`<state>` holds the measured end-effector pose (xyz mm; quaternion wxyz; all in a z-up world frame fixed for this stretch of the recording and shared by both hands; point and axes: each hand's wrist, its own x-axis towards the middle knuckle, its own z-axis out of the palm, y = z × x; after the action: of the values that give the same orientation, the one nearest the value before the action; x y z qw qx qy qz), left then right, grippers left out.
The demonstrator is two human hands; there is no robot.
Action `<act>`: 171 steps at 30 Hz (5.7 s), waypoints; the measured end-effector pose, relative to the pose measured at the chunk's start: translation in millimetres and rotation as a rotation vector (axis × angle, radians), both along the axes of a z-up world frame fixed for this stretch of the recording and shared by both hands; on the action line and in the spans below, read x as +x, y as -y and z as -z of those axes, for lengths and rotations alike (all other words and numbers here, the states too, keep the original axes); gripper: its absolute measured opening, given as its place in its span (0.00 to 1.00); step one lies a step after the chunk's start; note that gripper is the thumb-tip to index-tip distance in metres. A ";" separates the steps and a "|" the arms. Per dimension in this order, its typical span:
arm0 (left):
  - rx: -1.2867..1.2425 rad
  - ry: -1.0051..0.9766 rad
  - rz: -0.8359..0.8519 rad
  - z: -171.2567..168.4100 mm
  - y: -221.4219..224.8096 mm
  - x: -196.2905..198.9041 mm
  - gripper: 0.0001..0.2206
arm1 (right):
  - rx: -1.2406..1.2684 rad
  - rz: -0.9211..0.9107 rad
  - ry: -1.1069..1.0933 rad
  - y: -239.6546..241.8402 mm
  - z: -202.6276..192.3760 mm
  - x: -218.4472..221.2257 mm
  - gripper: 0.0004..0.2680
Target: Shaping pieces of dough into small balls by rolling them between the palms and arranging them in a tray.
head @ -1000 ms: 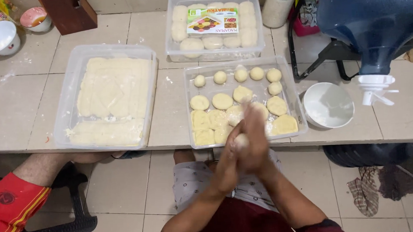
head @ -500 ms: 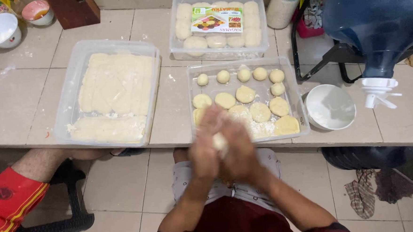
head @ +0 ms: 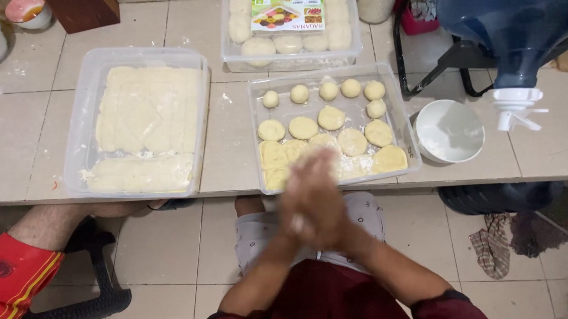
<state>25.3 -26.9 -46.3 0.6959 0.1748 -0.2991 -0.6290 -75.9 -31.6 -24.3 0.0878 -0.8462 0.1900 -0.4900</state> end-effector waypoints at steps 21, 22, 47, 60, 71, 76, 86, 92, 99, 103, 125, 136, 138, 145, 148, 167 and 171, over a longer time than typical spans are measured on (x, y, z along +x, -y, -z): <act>0.127 0.366 -0.088 -83.2 -5.6 19.8 0.27 | 0.060 -0.026 -0.003 -18.5 -8.3 -0.9 0.23; -0.038 0.852 -0.113 -71.5 -13.4 7.4 0.25 | 0.092 0.046 0.010 -8.5 -11.7 -4.3 0.24; 0.206 -0.111 0.046 -44.2 -35.5 -38.5 0.28 | 0.128 0.066 -0.034 -3.8 -16.1 -15.2 0.21; 0.256 -0.023 -0.086 -60.6 -19.9 -37.8 0.27 | 0.404 0.182 0.067 37.7 -22.5 -17.3 0.23; -0.057 0.529 -0.339 -49.1 10.2 -7.0 0.29 | 1.735 -0.439 1.010 38.5 72.8 -7.6 0.23; 0.036 0.828 -0.343 0.2 35.3 31.9 0.19 | 1.628 -0.173 0.696 57.2 28.2 -27.1 0.17; 0.168 1.445 -0.126 52.3 51.9 46.1 0.19 | 0.721 0.595 -0.342 221.0 53.8 -100.2 0.20; 0.214 1.326 -0.148 24.8 47.5 49.7 0.17 | 0.763 0.663 -0.552 222.2 49.0 -88.5 0.18; 0.195 1.356 -0.159 29.4 50.8 48.8 0.16 | 0.611 0.627 -0.531 216.7 47.7 -90.9 0.19; 0.178 1.336 -0.164 25.4 48.7 49.2 0.16 | 0.744 0.543 -0.593 210.3 45.4 -91.7 0.21; 0.110 1.280 -0.208 30.5 44.8 51.6 0.15 | 0.680 0.594 -0.622 222.7 74.5 -97.4 0.20; 0.129 1.287 -0.217 26.0 44.6 49.7 0.14 | 0.731 0.568 -0.540 221.4 69.1 -98.2 0.22; 0.139 1.283 -0.216 26.5 44.3 49.6 0.14 | 0.631 0.578 -0.493 221.8 72.4 -94.8 0.20; 0.145 1.285 -0.232 29.1 46.4 49.9 0.14 | 0.358 0.355 -0.656 200.2 47.9 -60.1 0.20; 0.149 1.283 -0.228 29.1 44.9 49.8 0.14 | 0.422 0.293 -0.854 212.4 64.7 -51.0 0.22; 0.141 1.297 -0.235 31.9 46.1 49.4 0.14 | 0.557 0.428 -1.025 224.5 77.9 -33.3 0.18; 0.154 1.294 -0.229 27.1 45.4 49.1 0.14 | 0.530 0.444 -1.006 228.4 87.2 -31.9 0.18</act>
<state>74.4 -72.3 -73.4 0.4238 0.5975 -0.5904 -0.3388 -107.9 -260.0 -111.6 0.0904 -0.8634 0.4956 0.0273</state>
